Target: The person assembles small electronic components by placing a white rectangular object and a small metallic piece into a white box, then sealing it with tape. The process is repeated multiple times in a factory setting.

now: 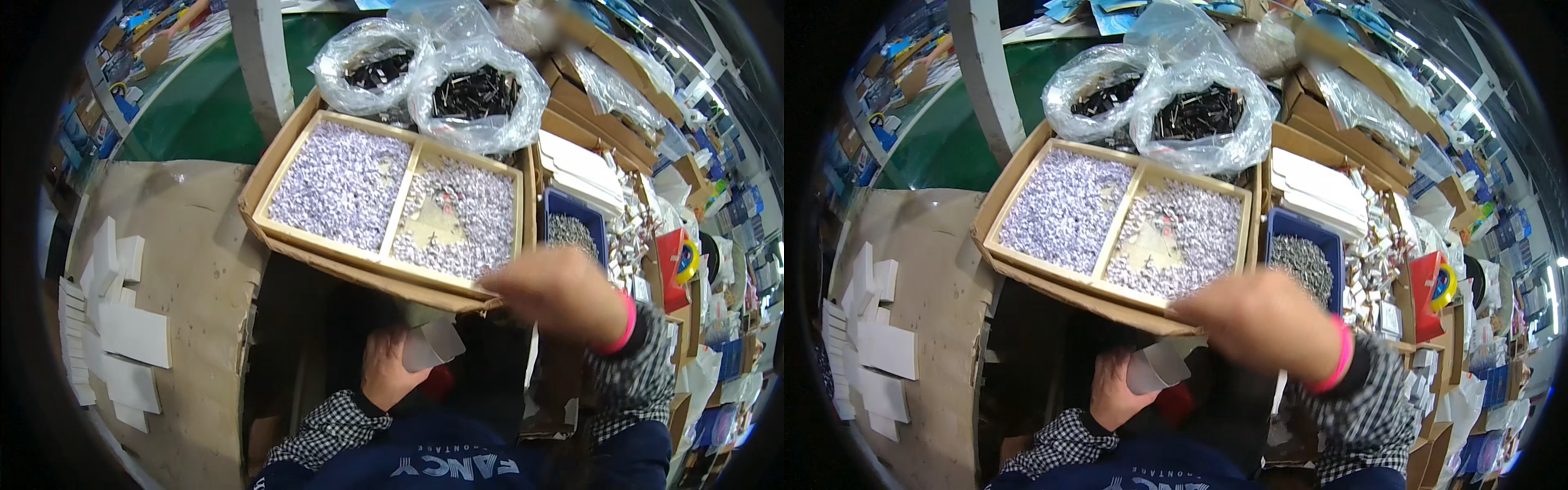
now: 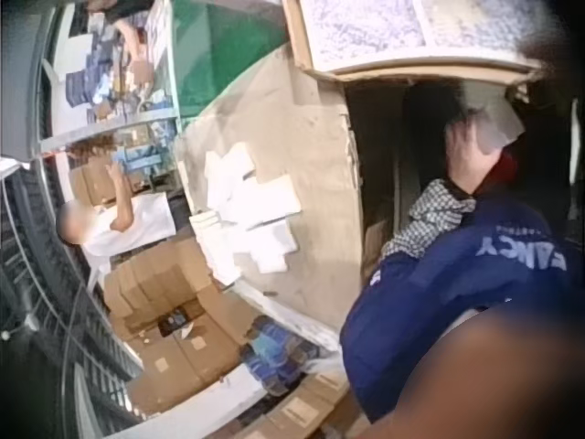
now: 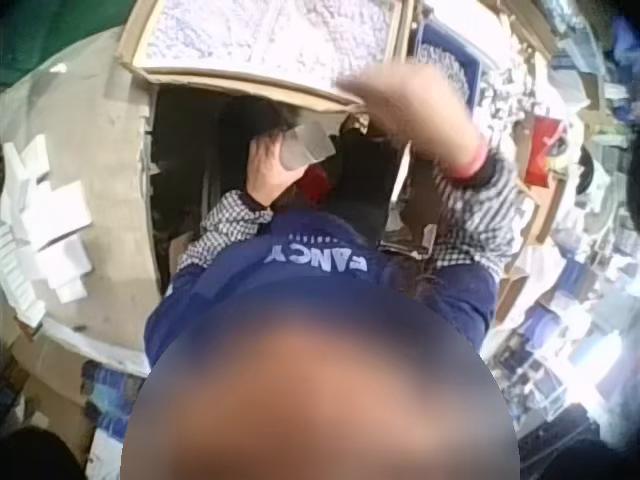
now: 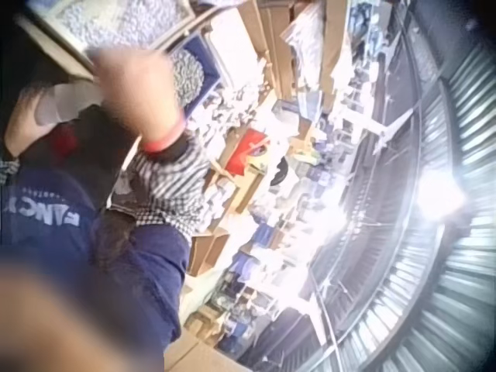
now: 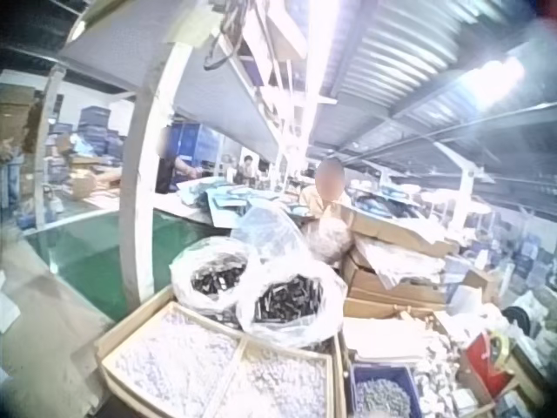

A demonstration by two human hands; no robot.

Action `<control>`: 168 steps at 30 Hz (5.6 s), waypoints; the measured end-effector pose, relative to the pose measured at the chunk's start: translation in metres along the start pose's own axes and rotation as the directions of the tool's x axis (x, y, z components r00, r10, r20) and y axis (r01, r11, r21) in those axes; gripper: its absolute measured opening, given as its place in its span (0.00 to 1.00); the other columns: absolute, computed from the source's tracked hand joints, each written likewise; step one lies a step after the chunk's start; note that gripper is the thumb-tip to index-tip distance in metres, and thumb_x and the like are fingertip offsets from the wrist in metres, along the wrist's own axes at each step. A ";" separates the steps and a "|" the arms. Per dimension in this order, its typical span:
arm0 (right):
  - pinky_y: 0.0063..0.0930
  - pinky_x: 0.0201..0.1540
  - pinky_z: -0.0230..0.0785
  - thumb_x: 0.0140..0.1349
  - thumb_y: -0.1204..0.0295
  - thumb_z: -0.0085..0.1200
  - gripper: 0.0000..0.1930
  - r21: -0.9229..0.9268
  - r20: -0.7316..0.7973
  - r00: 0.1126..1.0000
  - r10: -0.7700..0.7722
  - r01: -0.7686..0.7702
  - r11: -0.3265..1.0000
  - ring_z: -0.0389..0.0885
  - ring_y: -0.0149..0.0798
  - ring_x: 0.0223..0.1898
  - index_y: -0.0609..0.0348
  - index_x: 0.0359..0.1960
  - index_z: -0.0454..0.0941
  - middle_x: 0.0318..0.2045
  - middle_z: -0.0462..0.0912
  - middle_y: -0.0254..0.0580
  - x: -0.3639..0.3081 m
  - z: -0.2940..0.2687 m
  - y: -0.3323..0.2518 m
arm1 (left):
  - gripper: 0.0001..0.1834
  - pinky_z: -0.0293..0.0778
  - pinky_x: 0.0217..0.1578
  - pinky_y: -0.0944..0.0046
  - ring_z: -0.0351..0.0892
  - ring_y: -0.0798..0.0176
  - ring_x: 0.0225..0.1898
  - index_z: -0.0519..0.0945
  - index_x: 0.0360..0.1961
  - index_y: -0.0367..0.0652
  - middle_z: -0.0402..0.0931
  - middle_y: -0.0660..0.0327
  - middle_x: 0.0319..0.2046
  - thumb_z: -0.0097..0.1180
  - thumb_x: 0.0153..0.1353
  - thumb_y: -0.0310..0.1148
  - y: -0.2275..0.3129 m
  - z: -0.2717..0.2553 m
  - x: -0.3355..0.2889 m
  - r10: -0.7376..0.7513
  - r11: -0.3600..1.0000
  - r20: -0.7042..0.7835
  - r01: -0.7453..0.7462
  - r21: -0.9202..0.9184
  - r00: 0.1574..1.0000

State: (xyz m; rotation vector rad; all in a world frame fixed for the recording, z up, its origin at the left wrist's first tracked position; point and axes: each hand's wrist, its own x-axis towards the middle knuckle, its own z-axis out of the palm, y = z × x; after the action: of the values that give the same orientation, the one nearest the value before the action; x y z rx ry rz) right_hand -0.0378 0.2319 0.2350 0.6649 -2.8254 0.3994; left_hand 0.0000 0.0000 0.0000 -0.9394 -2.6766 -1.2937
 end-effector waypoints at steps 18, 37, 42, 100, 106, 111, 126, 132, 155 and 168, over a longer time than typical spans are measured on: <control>0.30 0.49 0.71 0.56 0.72 0.51 0.11 -0.488 0.297 0.934 -0.199 0.327 0.809 0.77 0.39 0.47 0.50 0.39 0.81 0.42 0.81 0.34 0.173 0.025 0.164 | 0.33 0.68 0.47 0.52 0.71 0.45 0.45 0.73 0.46 0.39 0.72 0.49 0.42 0.71 0.39 0.43 -0.021 -0.015 0.016 -0.025 0.970 0.041 0.034 -0.240 0.999; 0.40 0.47 0.74 0.56 0.69 0.52 0.13 -0.462 0.064 0.910 0.409 -0.336 0.820 0.82 0.54 0.42 0.66 0.36 0.83 0.38 0.81 0.61 0.314 0.107 0.126 | 0.32 0.71 0.45 0.52 0.75 0.44 0.43 0.75 0.45 0.37 0.75 0.48 0.40 0.72 0.38 0.40 -0.023 -0.031 0.035 0.037 0.929 0.070 -0.008 -0.370 0.997; 0.41 0.45 0.75 0.55 0.73 0.49 0.11 -0.414 -0.047 0.916 0.398 -0.380 0.827 0.82 0.55 0.41 0.64 0.35 0.83 0.35 0.82 0.60 0.312 0.110 0.122 | 0.34 0.70 0.47 0.51 0.73 0.43 0.45 0.73 0.48 0.36 0.73 0.47 0.42 0.72 0.39 0.40 -0.026 -0.026 0.029 0.019 0.944 0.028 -0.008 -0.330 0.999; 0.37 0.35 0.72 0.55 0.74 0.55 0.05 -0.040 -0.106 0.993 -0.059 0.055 0.998 0.80 0.47 0.30 0.59 0.32 0.81 0.27 0.80 0.45 0.080 0.053 -0.011 | 0.46 0.64 0.55 0.53 0.67 0.46 0.52 0.62 0.57 0.38 0.69 0.50 0.49 0.73 0.39 0.41 0.030 -0.026 -0.014 -0.087 0.930 0.030 0.092 -0.356 0.996; 0.39 0.38 0.72 0.55 0.68 0.54 0.08 -0.200 0.025 0.997 0.070 -0.064 0.978 0.80 0.49 0.33 0.60 0.27 0.81 0.28 0.81 0.49 0.140 0.096 0.021 | 0.45 0.65 0.54 0.53 0.67 0.46 0.52 0.64 0.56 0.38 0.69 0.50 0.49 0.74 0.38 0.41 0.023 -0.028 -0.008 -0.083 0.929 0.096 0.112 -0.351 0.992; 0.42 0.39 0.72 0.55 0.66 0.55 0.09 -0.140 0.107 0.978 0.179 -0.163 0.977 0.79 0.53 0.33 0.58 0.26 0.82 0.27 0.81 0.51 0.158 0.114 0.036 | 0.46 0.65 0.53 0.52 0.67 0.46 0.51 0.63 0.57 0.38 0.69 0.50 0.49 0.74 0.38 0.40 0.018 -0.028 -0.008 -0.105 0.926 0.075 0.125 -0.355 0.992; 0.28 0.34 0.77 0.60 0.73 0.55 0.06 0.058 0.223 0.973 0.055 -0.069 0.996 0.84 0.37 0.28 0.63 0.34 0.81 0.29 0.83 0.44 0.105 0.044 0.039 | 0.46 0.66 0.52 0.52 0.68 0.45 0.49 0.63 0.56 0.37 0.69 0.48 0.47 0.74 0.37 0.40 0.014 -0.025 -0.003 -0.083 0.941 0.045 0.093 -0.327 0.996; 0.35 0.39 0.73 0.53 0.72 0.58 0.07 0.035 0.185 0.983 -0.002 -0.005 0.999 0.80 0.47 0.33 0.60 0.33 0.83 0.29 0.81 0.46 0.088 0.074 0.043 | 0.46 0.65 0.53 0.51 0.67 0.45 0.50 0.63 0.56 0.38 0.69 0.48 0.48 0.74 0.37 0.40 0.016 -0.026 -0.004 -0.091 0.934 0.062 0.106 -0.342 0.994; 0.28 0.29 0.74 0.51 0.72 0.54 0.06 -0.103 0.280 0.960 0.013 0.016 0.995 0.81 0.36 0.30 0.52 0.32 0.76 0.27 0.79 0.34 -0.080 0.040 -0.067 | 0.43 0.66 0.51 0.54 0.68 0.48 0.49 0.63 0.54 0.40 0.70 0.53 0.46 0.74 0.36 0.34 0.065 -0.022 0.004 0.051 0.947 0.038 -0.036 -0.320 0.998; 0.37 0.40 0.72 0.55 0.67 0.57 0.07 -0.309 -0.175 0.915 0.363 -0.401 0.863 0.79 0.47 0.35 0.55 0.32 0.81 0.31 0.81 0.42 -0.113 -0.009 0.043 | 0.44 0.66 0.51 0.54 0.67 0.51 0.51 0.62 0.56 0.43 0.68 0.52 0.47 0.74 0.38 0.36 0.089 -0.009 0.002 0.020 0.921 0.199 0.059 -0.385 0.980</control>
State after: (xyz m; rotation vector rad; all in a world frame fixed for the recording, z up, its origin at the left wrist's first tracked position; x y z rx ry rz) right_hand 0.0425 0.3179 0.2047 0.0049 -2.8063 -0.0014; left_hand 0.0433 0.0370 0.0689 -1.1354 -2.6197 -1.8805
